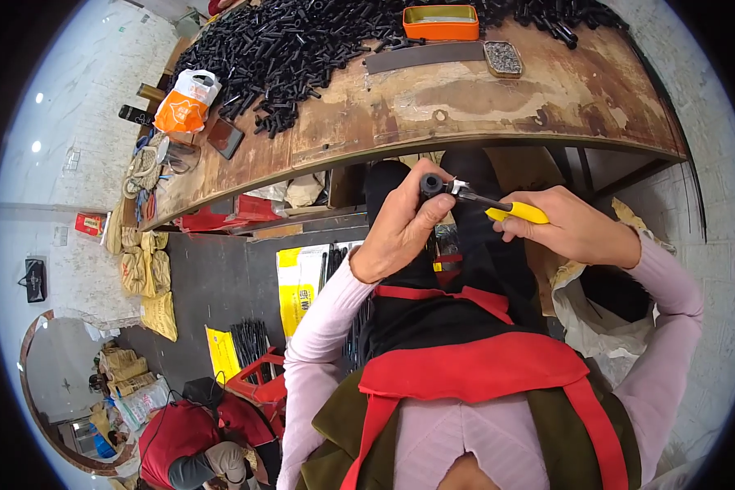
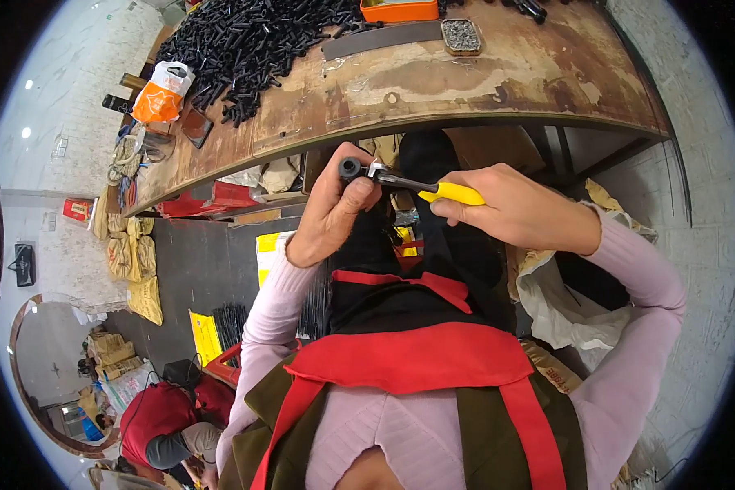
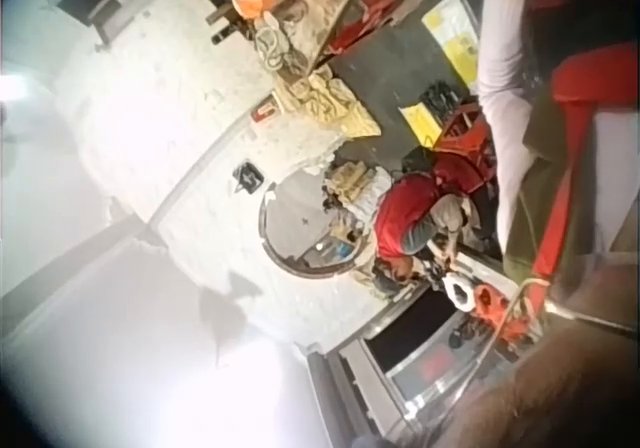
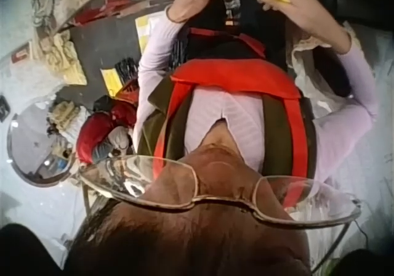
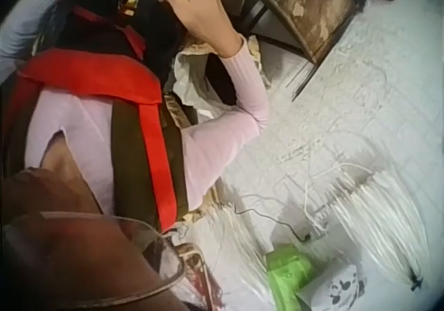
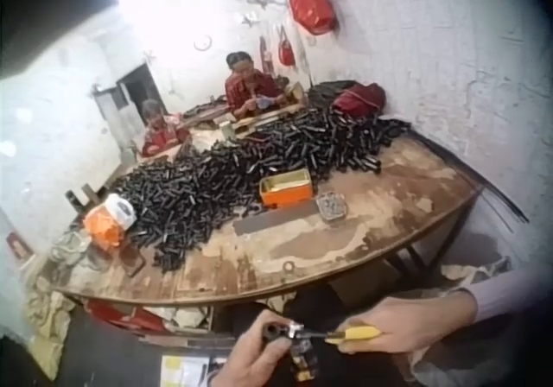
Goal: Assembling black rubber strips into bundles using metal clips and pliers at a workbench.
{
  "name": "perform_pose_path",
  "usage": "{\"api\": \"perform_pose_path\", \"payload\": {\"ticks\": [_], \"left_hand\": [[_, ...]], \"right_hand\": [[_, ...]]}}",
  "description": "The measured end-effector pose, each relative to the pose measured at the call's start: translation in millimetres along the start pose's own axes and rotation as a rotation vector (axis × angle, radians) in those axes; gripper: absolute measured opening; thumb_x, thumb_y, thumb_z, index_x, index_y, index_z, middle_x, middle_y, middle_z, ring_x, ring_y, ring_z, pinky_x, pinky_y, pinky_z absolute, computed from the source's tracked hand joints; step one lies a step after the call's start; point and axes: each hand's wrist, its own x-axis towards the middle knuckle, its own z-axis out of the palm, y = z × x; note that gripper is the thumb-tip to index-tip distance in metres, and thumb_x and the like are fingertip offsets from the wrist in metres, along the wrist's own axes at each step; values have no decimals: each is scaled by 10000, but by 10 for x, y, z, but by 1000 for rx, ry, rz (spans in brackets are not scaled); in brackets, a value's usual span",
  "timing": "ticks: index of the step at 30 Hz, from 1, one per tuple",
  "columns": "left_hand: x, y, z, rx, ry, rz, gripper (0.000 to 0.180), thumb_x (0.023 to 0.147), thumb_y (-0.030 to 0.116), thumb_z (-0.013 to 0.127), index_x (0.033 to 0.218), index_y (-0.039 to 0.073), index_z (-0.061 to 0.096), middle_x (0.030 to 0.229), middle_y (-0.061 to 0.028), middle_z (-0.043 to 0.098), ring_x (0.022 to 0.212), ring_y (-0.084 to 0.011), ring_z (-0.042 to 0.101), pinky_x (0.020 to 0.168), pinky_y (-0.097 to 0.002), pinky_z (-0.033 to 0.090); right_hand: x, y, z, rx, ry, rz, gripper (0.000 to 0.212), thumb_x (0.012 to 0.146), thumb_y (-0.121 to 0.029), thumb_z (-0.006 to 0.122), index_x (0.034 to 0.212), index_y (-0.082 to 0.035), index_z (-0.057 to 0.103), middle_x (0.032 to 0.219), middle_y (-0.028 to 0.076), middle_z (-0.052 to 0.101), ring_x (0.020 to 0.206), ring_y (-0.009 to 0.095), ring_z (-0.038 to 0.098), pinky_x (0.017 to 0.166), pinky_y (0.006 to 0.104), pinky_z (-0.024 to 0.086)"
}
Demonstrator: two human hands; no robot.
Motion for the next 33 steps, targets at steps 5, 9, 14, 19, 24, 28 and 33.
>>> {"api": "perform_pose_path", "payload": {"ticks": [5, 9, 14, 19, 24, 28, 33], "left_hand": [[-49, -25, -53, 20, 41, 30, 197, 990, 190, 568, 1040, 16, 491, 783, -32, 478, 701, -103, 420, 616, -258, 372], [-108, -39, -74, -30, 14, -55, 162, 985, 161, 559, 1036, 21, 495, 769, -24, 496, 692, -91, 422, 611, -253, 372], [-43, -145, -47, -90, 160, 39, 229, 1015, 189, 496, 1142, 1, 523, 760, 0, 452, 655, -76, 392, 597, -231, 340], [170, -291, -145, -354, 489, 15, 207, 1026, 129, 463, 1162, -6, 540, 758, 26, 448, 652, -52, 390, 575, -210, 342], [283, -419, -121, -201, 267, -99, 207, 1011, 143, 501, 1163, 19, 569, 785, 41, 462, 686, -48, 395, 613, -201, 347], [386, -507, -97, -168, 194, -128, 260, 1023, 165, 462, 1173, -39, 523, 759, 11, 434, 669, -70, 395, 613, -225, 357], [432, -541, -88, -158, 191, -138, 230, 1006, 186, 531, 1166, 27, 575, 775, 37, 431, 691, -57, 381, 615, -216, 339]], "right_hand": [[3, -161, 95, 219, -18, 155, 327, 986, -315, 551, 886, -4, 566, 662, 65, 597, 567, 162, 539, 565, 323, 417], [100, -125, 200, 214, -22, 242, 349, 978, -335, 571, 861, -6, 559, 637, 60, 557, 552, 149, 474, 557, 334, 409], [304, 162, 125, -121, 99, -21, 259, 924, -254, 634, 925, -5, 562, 722, 147, 578, 650, 315, 565, 620, 383, 451], [858, 771, -597, -708, 625, -205, 311, 698, -27, 666, 1007, -35, 629, 911, 150, 646, 852, 357, 632, 744, 416, 501], [1341, 1276, -1314, -899, 736, -138, 186, 765, -73, 602, 949, -71, 627, 846, 115, 639, 807, 325, 638, 694, 432, 497], [1559, 1382, -1447, -988, 683, -134, 184, 775, -89, 576, 946, -55, 637, 877, 130, 654, 832, 339, 643, 715, 439, 505], [1560, 1386, -1463, -879, 646, -55, 216, 791, -107, 573, 982, -51, 658, 866, 144, 667, 834, 355, 647, 701, 444, 506]]}}
